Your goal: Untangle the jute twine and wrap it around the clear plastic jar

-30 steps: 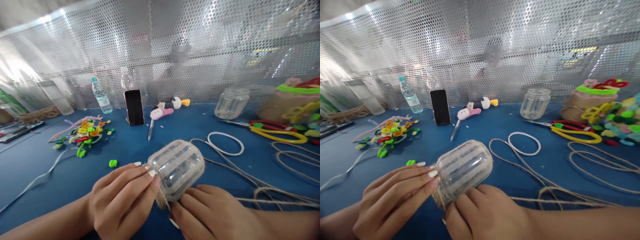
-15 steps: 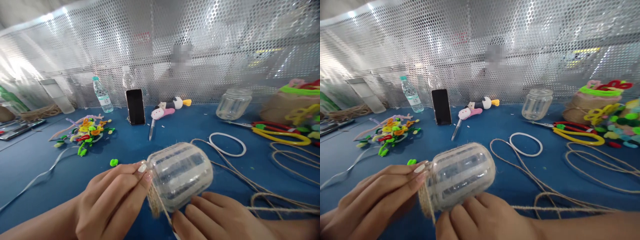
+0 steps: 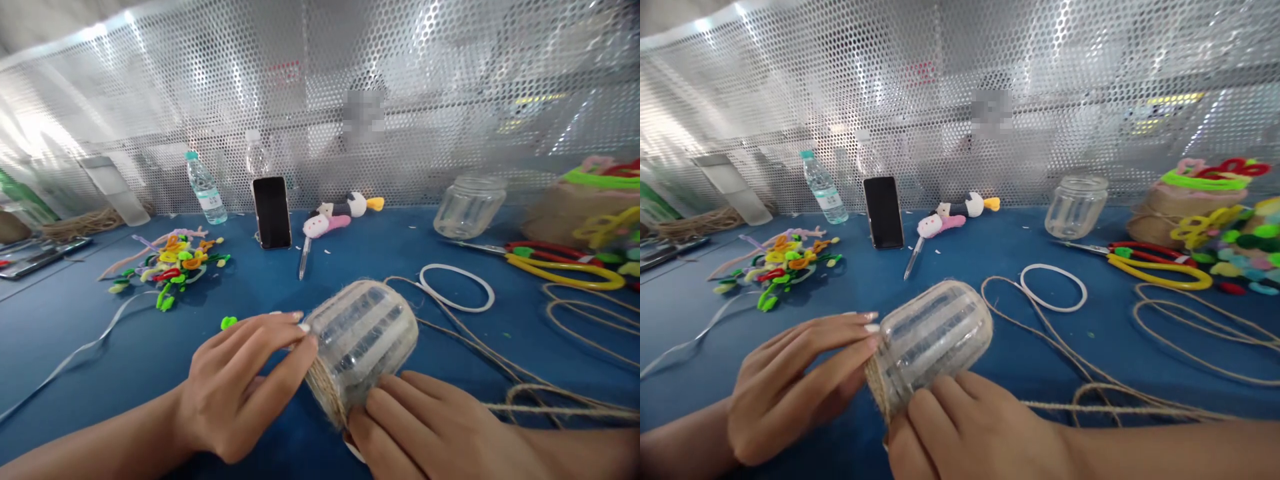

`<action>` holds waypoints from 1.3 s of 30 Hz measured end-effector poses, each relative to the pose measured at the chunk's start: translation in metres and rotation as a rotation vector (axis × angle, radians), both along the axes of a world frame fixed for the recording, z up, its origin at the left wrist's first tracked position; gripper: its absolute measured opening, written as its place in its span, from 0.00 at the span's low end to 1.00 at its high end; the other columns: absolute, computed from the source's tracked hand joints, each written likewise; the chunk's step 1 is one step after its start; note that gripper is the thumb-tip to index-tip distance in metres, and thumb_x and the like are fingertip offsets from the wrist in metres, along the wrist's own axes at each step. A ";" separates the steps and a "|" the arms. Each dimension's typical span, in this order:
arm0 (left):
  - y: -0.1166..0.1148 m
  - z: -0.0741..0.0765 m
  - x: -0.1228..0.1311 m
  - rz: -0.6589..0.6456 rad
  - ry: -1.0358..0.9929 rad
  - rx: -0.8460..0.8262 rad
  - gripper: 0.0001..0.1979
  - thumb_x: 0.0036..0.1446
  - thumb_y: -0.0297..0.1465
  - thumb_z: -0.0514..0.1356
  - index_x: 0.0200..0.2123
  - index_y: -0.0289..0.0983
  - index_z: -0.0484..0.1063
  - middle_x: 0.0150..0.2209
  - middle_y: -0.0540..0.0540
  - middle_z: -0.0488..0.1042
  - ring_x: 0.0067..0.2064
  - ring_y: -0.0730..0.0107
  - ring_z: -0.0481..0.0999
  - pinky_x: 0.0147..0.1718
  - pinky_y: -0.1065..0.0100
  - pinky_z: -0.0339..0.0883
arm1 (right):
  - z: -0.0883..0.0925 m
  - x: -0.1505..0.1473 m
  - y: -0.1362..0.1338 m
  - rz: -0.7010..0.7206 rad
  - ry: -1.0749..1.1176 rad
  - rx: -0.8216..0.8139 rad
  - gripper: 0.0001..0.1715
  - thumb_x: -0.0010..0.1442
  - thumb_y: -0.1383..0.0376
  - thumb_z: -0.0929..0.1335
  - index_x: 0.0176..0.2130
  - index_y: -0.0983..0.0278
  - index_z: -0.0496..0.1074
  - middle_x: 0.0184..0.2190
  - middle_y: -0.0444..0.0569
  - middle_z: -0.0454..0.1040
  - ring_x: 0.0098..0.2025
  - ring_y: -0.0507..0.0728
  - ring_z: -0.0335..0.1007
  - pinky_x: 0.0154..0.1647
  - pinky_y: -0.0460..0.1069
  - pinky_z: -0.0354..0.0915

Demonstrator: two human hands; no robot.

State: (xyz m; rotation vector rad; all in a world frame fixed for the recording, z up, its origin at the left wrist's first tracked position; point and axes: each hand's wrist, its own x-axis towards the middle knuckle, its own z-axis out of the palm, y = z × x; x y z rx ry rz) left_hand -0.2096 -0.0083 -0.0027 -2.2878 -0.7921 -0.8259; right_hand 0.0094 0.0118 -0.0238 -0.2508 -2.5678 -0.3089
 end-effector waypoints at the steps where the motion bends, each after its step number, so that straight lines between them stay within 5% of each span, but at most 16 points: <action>1: 0.001 0.001 -0.001 -0.016 0.008 0.014 0.09 0.57 0.23 0.55 0.39 0.30 0.73 0.39 0.41 0.74 0.45 0.63 0.73 0.42 0.66 0.71 | -0.001 0.000 0.001 -0.003 0.004 -0.014 0.14 0.62 0.74 0.56 0.36 0.66 0.67 0.29 0.47 0.73 0.28 0.53 0.66 0.27 0.49 0.61; 7: 0.001 -0.001 -0.003 -0.076 0.068 0.048 0.13 0.61 0.24 0.49 0.42 0.32 0.74 0.42 0.44 0.76 0.48 0.66 0.73 0.48 0.66 0.69 | -0.002 -0.003 0.008 0.022 -0.016 -0.026 0.16 0.64 0.72 0.53 0.34 0.66 0.66 0.29 0.47 0.73 0.28 0.53 0.66 0.28 0.49 0.62; 13: -0.005 0.002 0.002 -0.022 -0.009 -0.065 0.13 0.61 0.23 0.49 0.38 0.28 0.74 0.36 0.43 0.76 0.42 0.69 0.74 0.44 0.67 0.71 | 0.007 -0.001 0.006 0.028 -0.038 -0.065 0.12 0.63 0.72 0.56 0.34 0.66 0.66 0.29 0.48 0.73 0.28 0.53 0.65 0.27 0.48 0.61; 17: -0.005 0.005 0.003 -0.086 0.007 0.024 0.12 0.60 0.23 0.51 0.35 0.28 0.75 0.33 0.43 0.76 0.40 0.69 0.75 0.41 0.69 0.72 | 0.005 -0.001 0.006 0.021 -0.042 -0.083 0.14 0.63 0.72 0.55 0.33 0.66 0.66 0.28 0.46 0.72 0.27 0.53 0.65 0.25 0.49 0.60; 22: -0.004 0.005 0.003 0.010 -0.004 -0.039 0.10 0.58 0.22 0.54 0.32 0.31 0.75 0.31 0.45 0.76 0.38 0.71 0.76 0.39 0.71 0.73 | 0.000 0.000 0.002 0.001 -0.025 0.054 0.13 0.61 0.74 0.55 0.33 0.65 0.65 0.24 0.44 0.71 0.23 0.53 0.63 0.21 0.49 0.55; 27: 0.006 -0.002 -0.003 -0.109 0.049 0.114 0.14 0.61 0.23 0.48 0.39 0.29 0.74 0.35 0.40 0.76 0.41 0.66 0.76 0.39 0.67 0.74 | -0.001 -0.001 -0.002 -0.118 -0.092 0.143 0.10 0.58 0.74 0.58 0.37 0.66 0.66 0.28 0.46 0.72 0.25 0.54 0.66 0.21 0.50 0.56; 31: 0.008 -0.004 -0.004 -0.043 0.104 0.335 0.11 0.55 0.25 0.58 0.42 0.39 0.74 0.39 0.45 0.76 0.46 0.62 0.74 0.45 0.61 0.72 | -0.003 -0.002 -0.001 -0.090 -0.127 0.163 0.10 0.57 0.72 0.58 0.38 0.65 0.65 0.29 0.47 0.72 0.25 0.55 0.66 0.22 0.50 0.57; 39: -0.001 0.003 -0.011 -0.070 0.245 0.299 0.09 0.57 0.24 0.56 0.39 0.29 0.74 0.37 0.43 0.77 0.43 0.65 0.76 0.46 0.67 0.72 | 0.007 -0.002 -0.001 -0.115 -0.096 0.147 0.11 0.58 0.73 0.57 0.37 0.66 0.65 0.27 0.46 0.72 0.24 0.55 0.66 0.19 0.50 0.54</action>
